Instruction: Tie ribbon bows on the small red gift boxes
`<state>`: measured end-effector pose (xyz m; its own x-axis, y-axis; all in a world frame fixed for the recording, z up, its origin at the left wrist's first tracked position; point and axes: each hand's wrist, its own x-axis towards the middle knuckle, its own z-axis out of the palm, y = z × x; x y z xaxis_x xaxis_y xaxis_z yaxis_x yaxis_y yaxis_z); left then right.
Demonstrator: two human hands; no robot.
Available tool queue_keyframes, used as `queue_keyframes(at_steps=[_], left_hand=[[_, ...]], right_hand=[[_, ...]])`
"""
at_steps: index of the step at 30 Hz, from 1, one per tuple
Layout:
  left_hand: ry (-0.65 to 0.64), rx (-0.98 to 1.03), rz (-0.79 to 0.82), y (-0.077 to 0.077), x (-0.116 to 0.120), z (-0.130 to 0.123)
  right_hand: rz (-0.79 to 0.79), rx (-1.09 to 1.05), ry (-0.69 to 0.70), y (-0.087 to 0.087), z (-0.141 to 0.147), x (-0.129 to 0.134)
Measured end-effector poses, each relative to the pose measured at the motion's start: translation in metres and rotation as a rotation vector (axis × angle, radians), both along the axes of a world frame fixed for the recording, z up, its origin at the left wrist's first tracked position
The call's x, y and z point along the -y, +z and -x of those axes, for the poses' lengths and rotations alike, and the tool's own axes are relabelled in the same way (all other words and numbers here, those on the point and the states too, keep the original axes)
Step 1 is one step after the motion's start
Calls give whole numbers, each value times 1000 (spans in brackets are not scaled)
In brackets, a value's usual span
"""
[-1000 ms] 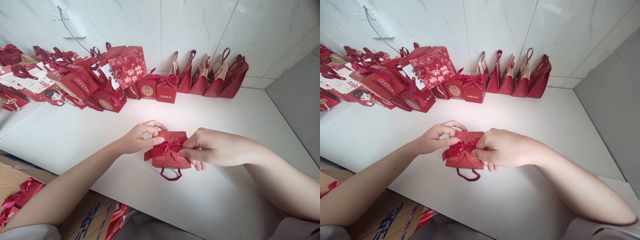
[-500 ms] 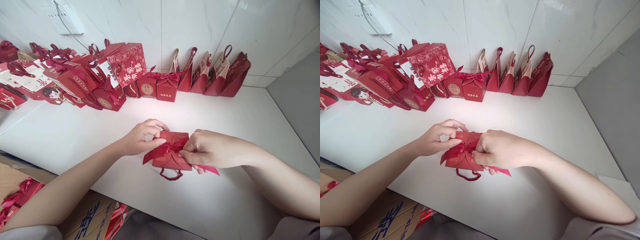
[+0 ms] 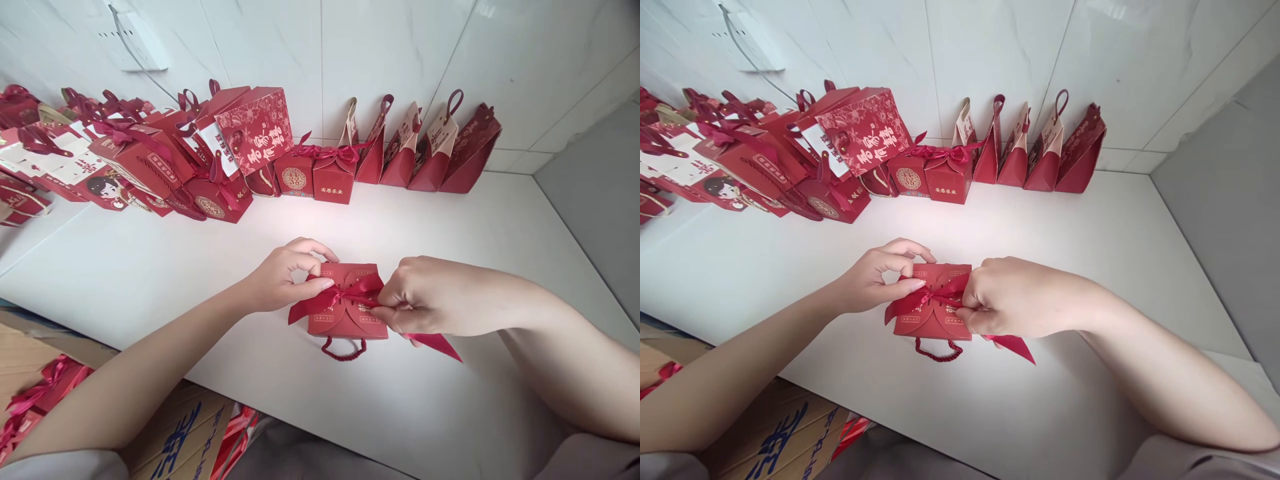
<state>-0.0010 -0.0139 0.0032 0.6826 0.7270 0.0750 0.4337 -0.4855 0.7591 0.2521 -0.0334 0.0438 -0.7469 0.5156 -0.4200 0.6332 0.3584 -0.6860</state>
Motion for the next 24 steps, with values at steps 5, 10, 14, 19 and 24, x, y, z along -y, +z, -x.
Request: queue_keyframes(at_steps=[5, 10, 14, 19, 24], left_hand=[[15, -5, 17, 1, 0, 1], [40, -21, 86, 3, -2, 2], [39, -28, 118, 5, 1, -1], [12, -88, 155, 11, 3, 0], [-9, -52, 188, 10, 2, 2]], right_hand=[[4, 79, 69, 8, -10, 2], [89, 155, 97, 14, -20, 3], [35, 217, 152, 8, -18, 2], [-49, 295, 141, -8, -12, 0], [-39, 352, 48, -28, -5, -8]])
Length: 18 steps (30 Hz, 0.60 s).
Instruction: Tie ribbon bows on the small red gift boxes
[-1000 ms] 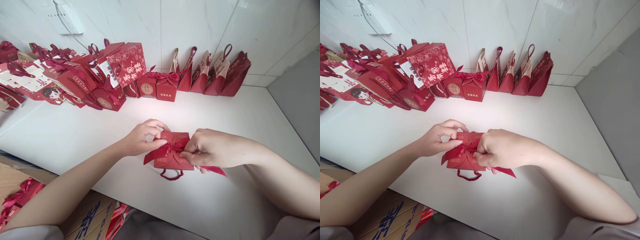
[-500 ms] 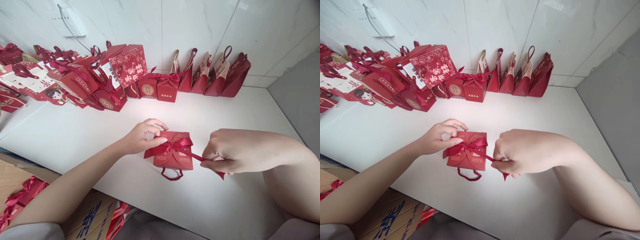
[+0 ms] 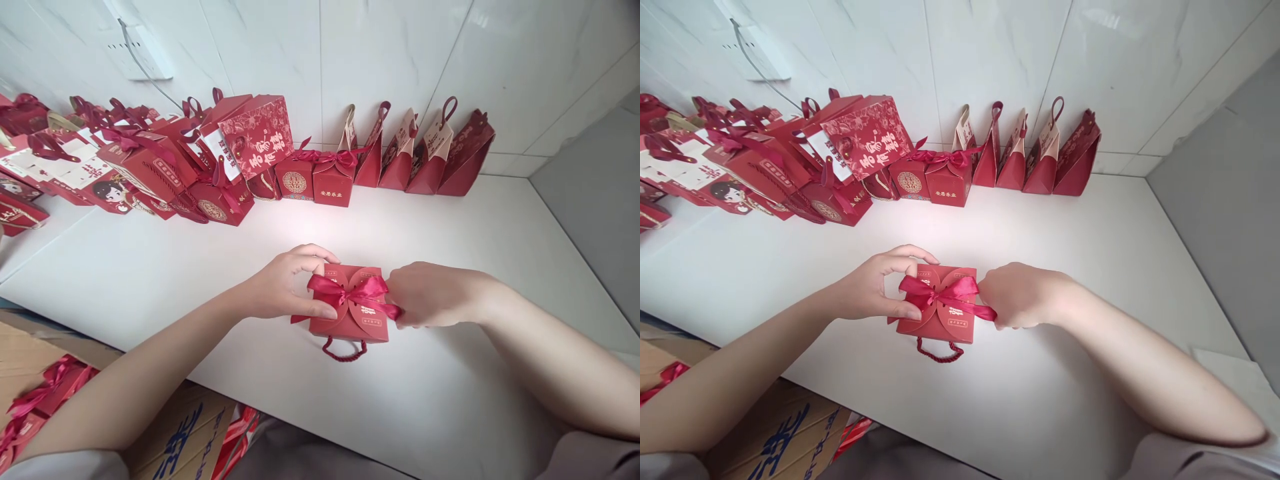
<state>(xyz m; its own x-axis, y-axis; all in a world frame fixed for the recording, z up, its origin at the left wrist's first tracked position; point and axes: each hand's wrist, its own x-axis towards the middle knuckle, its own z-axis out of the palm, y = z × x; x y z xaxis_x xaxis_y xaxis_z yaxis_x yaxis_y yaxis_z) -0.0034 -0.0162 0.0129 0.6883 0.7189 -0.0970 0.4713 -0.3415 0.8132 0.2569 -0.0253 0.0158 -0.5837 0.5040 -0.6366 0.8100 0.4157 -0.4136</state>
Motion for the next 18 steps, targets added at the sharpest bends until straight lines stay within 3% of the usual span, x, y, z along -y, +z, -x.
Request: queue_keyframes(at_steps=[4, 9, 13, 15, 18], left_hand=[[99, 98, 94, -4, 1, -3], [243, 181, 191, -2, 3, -7], [330, 93, -3, 6, 0, 0], [301, -42, -93, 11, -4, 7], [153, -260, -67, 15, -9, 15]], right_hand=[[-25, 42, -12, -6, 3, -8], [-194, -22, -122, 12, -16, -18], [-128, -314, -240, 29, -29, -25], [-90, -471, -276, 30, -29, -27], [-57, -540, -287, 26, -24, -27]])
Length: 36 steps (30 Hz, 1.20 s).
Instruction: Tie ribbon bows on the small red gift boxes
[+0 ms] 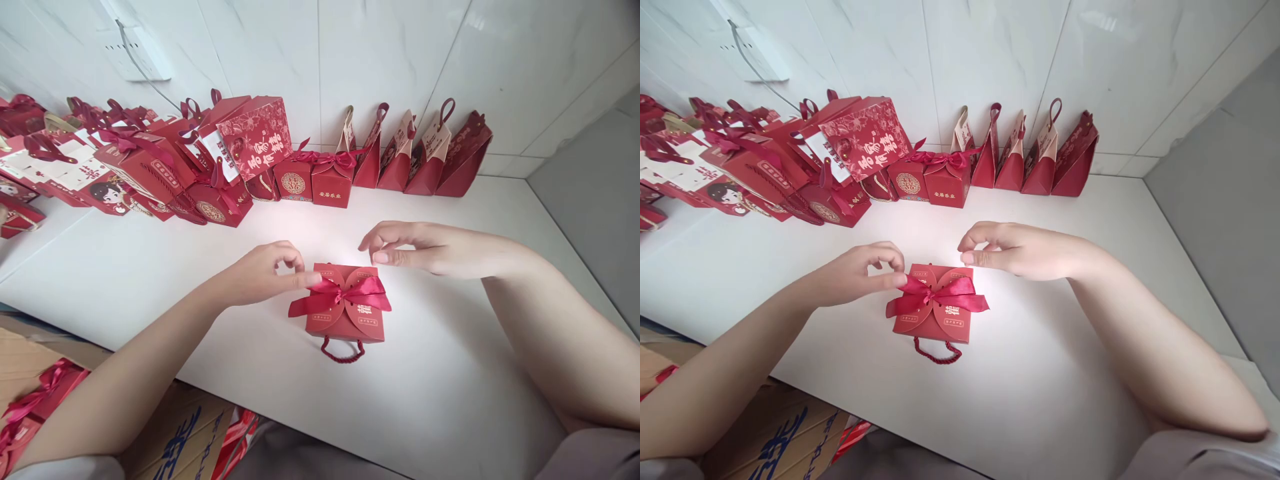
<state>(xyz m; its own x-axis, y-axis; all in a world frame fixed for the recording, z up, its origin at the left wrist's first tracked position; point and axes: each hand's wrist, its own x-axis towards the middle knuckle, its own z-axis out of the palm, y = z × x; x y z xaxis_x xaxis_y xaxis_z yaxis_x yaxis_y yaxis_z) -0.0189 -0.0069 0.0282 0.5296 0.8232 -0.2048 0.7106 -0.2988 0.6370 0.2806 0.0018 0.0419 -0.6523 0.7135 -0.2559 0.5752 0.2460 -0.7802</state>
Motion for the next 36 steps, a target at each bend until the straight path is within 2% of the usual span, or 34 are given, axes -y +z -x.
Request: queue_keyframes(at_steps=[4, 10, 16, 22, 31, 36], left_hand=[[-141, -78, 159, 1, 0, 0], [-175, -20, 364, 1, 4, -5], [-230, 17, 508, 5, 6, -3], [-286, 93, 554, 1, 3, -1], [-230, 53, 637, -5, 3, -3], [-247, 36, 608, -5, 2, -3]], right_hand=[[74, 6, 76, -6, 6, 1], [149, -173, 262, -9, 13, 0], [210, -258, 281, -15, 18, -2], [187, -228, 276, -20, 14, -6], [115, -184, 359, -20, 11, -9], [86, -191, 381, -21, 11, -11]])
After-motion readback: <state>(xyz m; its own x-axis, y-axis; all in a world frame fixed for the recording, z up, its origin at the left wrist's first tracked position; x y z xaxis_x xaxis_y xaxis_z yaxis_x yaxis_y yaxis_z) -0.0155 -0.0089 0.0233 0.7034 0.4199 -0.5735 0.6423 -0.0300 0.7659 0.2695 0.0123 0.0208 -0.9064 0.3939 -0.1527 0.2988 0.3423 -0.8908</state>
